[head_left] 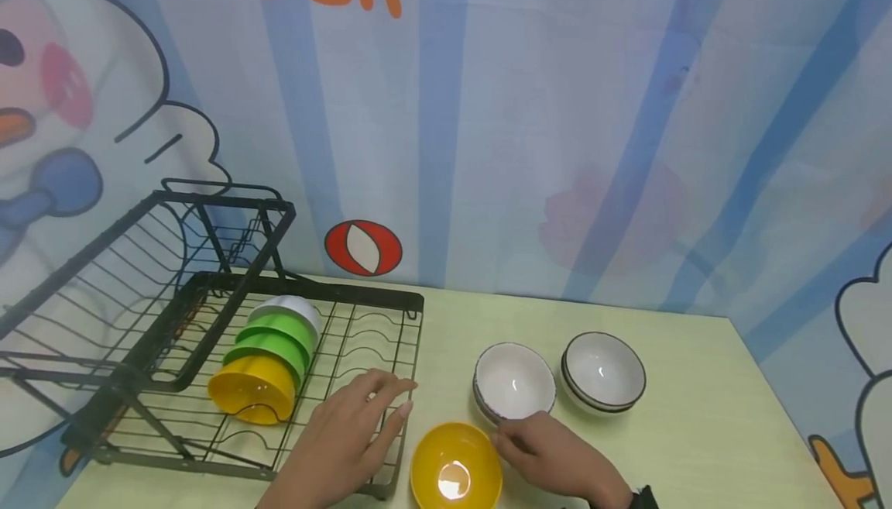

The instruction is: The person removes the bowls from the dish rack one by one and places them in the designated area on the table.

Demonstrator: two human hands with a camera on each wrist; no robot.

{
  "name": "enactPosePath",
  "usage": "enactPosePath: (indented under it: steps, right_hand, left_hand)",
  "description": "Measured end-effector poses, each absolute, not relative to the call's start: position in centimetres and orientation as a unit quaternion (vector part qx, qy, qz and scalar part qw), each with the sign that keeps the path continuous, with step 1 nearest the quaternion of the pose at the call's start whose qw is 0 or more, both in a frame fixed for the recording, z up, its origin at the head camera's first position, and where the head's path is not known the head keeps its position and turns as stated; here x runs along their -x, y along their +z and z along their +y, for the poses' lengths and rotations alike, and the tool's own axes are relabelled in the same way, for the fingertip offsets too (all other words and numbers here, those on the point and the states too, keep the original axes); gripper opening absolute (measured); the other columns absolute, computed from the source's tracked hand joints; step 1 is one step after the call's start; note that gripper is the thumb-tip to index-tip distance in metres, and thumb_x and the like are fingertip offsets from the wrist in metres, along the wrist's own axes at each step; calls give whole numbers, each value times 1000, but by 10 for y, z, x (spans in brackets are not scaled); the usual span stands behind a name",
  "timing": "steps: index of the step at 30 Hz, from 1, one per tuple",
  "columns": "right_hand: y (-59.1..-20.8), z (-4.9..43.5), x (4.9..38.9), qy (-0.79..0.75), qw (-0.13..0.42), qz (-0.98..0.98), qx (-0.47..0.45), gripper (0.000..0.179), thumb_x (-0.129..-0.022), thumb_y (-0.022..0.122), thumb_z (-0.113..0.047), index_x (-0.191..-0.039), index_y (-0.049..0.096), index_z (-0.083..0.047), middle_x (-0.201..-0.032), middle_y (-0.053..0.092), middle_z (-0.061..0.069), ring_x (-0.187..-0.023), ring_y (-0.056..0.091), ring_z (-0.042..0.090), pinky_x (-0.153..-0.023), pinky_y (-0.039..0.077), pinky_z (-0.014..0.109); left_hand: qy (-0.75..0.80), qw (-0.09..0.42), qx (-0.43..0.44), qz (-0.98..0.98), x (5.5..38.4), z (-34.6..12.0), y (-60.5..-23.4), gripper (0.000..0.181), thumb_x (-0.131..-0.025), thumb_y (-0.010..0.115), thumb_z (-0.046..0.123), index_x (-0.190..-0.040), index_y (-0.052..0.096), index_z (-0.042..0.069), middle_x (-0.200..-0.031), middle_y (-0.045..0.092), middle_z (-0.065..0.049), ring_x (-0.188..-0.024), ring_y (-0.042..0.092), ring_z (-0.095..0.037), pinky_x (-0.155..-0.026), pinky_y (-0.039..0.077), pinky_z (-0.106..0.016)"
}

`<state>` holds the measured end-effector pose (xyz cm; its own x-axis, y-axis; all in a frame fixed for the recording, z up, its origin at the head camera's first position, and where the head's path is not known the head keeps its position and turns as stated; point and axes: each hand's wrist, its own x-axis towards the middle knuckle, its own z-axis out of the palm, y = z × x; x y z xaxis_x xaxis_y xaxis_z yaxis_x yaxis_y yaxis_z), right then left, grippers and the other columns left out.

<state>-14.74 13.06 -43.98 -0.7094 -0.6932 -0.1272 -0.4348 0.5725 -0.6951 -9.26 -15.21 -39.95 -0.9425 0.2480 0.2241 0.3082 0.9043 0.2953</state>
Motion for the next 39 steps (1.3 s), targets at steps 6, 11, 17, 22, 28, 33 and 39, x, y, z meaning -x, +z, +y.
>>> enactPosePath:
  steps: [6, 11, 17, 22, 28, 33, 39]
  right_hand:
    - [-439, 128, 145, -342, 169, 851, 360, 36, -101, 55, -25, -66, 56, -15, -56, 33, -17, -49, 30, -6, -50, 28, 11]
    - [-437, 127, 143, -357, 148, 847, 364, 35, -98, 58, -20, -63, 54, -18, -56, 32, -18, -49, 30, -7, -49, 27, 11]
    - [-431, 127, 144, -362, 149, 853, 345, 34, -98, 58, -20, -64, 56, -18, -56, 35, -17, -50, 33, -6, -49, 29, 12]
    - [-428, 129, 143, -382, 156, 841, 349, 33, -99, 57, -21, -66, 57, -16, -57, 36, -16, -53, 35, -6, -51, 31, 12]
    - [-424, 129, 139, -392, 159, 838, 346, 32, -99, 58, -21, -68, 60, -16, -58, 38, -16, -55, 37, -6, -52, 33, 13]
    - [-422, 128, 136, -382, 156, 845, 339, 33, -99, 58, -22, -66, 60, -17, -57, 39, -16, -54, 37, -6, -51, 34, 13]
    - [-420, 129, 136, -375, 136, 848, 349, 35, -99, 59, -18, -64, 55, -17, -58, 38, -17, -54, 36, -7, -51, 34, 13]
  left_hand:
    - [-163, 102, 159, -968, 93, -155, -400, 29, -102, 53, 40, -127, 63, 29, -119, 63, 9, -104, 61, -9, -92, 57, -34]
    - [-153, 127, 162, -967, 94, -160, -402, 28, -101, 56, 37, -125, 65, 26, -118, 65, 9, -108, 62, -11, -93, 57, -34]
    - [-132, 135, 152, -970, 97, -167, -401, 27, -100, 58, 34, -123, 66, 24, -118, 65, 5, -108, 62, -14, -94, 56, -36]
    - [-114, 130, 134, -976, 100, -176, -402, 27, -98, 60, 30, -122, 66, 19, -123, 64, -4, -113, 61, -24, -97, 54, -46]
    - [-106, 141, 122, -977, 102, -188, -404, 22, -97, 62, 23, -117, 68, 15, -120, 65, -9, -113, 61, -29, -94, 53, -49]
    - [-101, 134, 115, -979, 99, -193, -404, 22, -96, 62, 21, -115, 70, 14, -119, 66, -9, -114, 61, -30, -92, 54, -50]
    - [-100, 152, 119, -976, 101, -197, -405, 20, -95, 64, 19, -113, 71, 12, -119, 66, -12, -110, 63, -33, -88, 55, -50]
